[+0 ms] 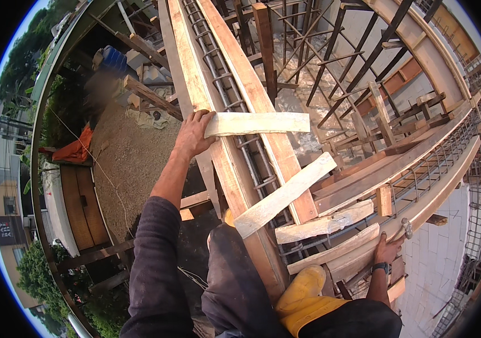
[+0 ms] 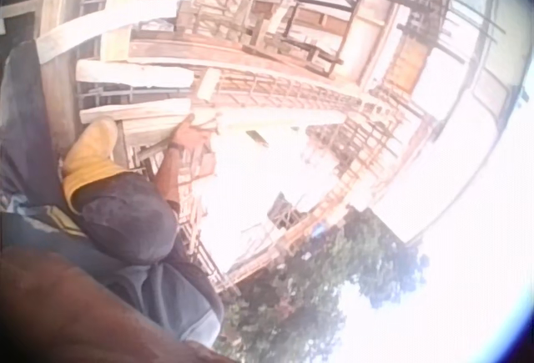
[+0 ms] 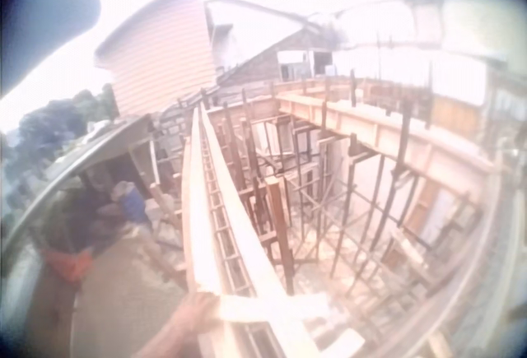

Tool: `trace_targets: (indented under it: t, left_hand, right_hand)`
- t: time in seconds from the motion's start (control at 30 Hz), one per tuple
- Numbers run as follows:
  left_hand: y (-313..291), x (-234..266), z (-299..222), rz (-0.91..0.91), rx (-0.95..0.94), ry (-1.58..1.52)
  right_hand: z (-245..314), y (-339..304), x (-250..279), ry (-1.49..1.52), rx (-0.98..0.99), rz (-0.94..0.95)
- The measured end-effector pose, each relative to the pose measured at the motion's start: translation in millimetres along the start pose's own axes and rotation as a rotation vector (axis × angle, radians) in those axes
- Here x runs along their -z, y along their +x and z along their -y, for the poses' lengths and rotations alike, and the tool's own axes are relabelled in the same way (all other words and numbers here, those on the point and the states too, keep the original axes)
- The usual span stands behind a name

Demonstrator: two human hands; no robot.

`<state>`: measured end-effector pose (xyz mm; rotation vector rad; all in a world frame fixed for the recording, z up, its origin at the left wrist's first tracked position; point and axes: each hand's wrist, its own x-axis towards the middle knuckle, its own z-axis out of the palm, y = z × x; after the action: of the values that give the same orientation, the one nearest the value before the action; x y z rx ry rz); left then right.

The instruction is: The person secures wooden boards to a concrete formwork structure by hammering nails into them at various points along the frame.

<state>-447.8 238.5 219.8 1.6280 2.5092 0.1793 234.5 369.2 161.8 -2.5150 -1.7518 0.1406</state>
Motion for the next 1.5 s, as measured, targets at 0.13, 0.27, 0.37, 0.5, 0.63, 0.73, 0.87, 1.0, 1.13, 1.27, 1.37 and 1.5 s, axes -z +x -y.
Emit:
trace_targets:
  t: [0.13, 0.27, 0.37, 0.5, 0.63, 0.73, 0.87, 1.0, 1.13, 1.27, 1.37, 1.5]
  left_hand:
    - [1, 5, 1, 0.018, 0.08, -0.014]
    - [1, 1, -2, -0.019, 0.191, 0.001]
    - [7, 4, 12, 0.065, 0.15, -0.198]
    - [0, 4, 20, 0.061, 0.158, -0.206]
    - [-7, -6, 22, -0.02, 0.277, -0.331]
    - [-6, -12, 23, -0.083, 0.252, -0.307]
    - [-12, -18, 24, -0.108, 0.243, -0.386]
    - [-12, -15, 23, -0.093, 0.221, -0.421]
    - [-16, -17, 27, -0.059, 0.203, -0.4]
    - [-17, -22, 28, -0.087, 0.196, -0.315]
    - [-19, -24, 28, -0.092, 0.204, -0.272]
    - [-22, -22, 24, -0.073, 0.216, -0.28]
  right_hand:
    - [-3, -3, -3, 0.017, 0.025, -0.011]
    - [-4, -1, -8, 0.027, 0.07, -0.064]
    - [14, -11, 8, 0.05, -0.006, 0.031]
    - [10, -8, 6, 0.048, -0.014, 0.018]
    - [4, -4, -1, 0.016, 0.023, -0.006]
    - [-1, 0, -8, 0.009, 0.046, -0.01]
    - [2, -3, -4, 0.034, 0.016, 0.021]
    - [-5, 0, -7, 0.033, 0.002, 0.013]
    - [1, -2, -3, 0.043, -0.012, 0.029]
    - [3, -2, -2, 0.046, -0.034, 0.041]
    - [5, -6, 0, 0.06, 0.022, 0.019]
    - [11, -9, 6, 0.056, 0.041, 0.019]
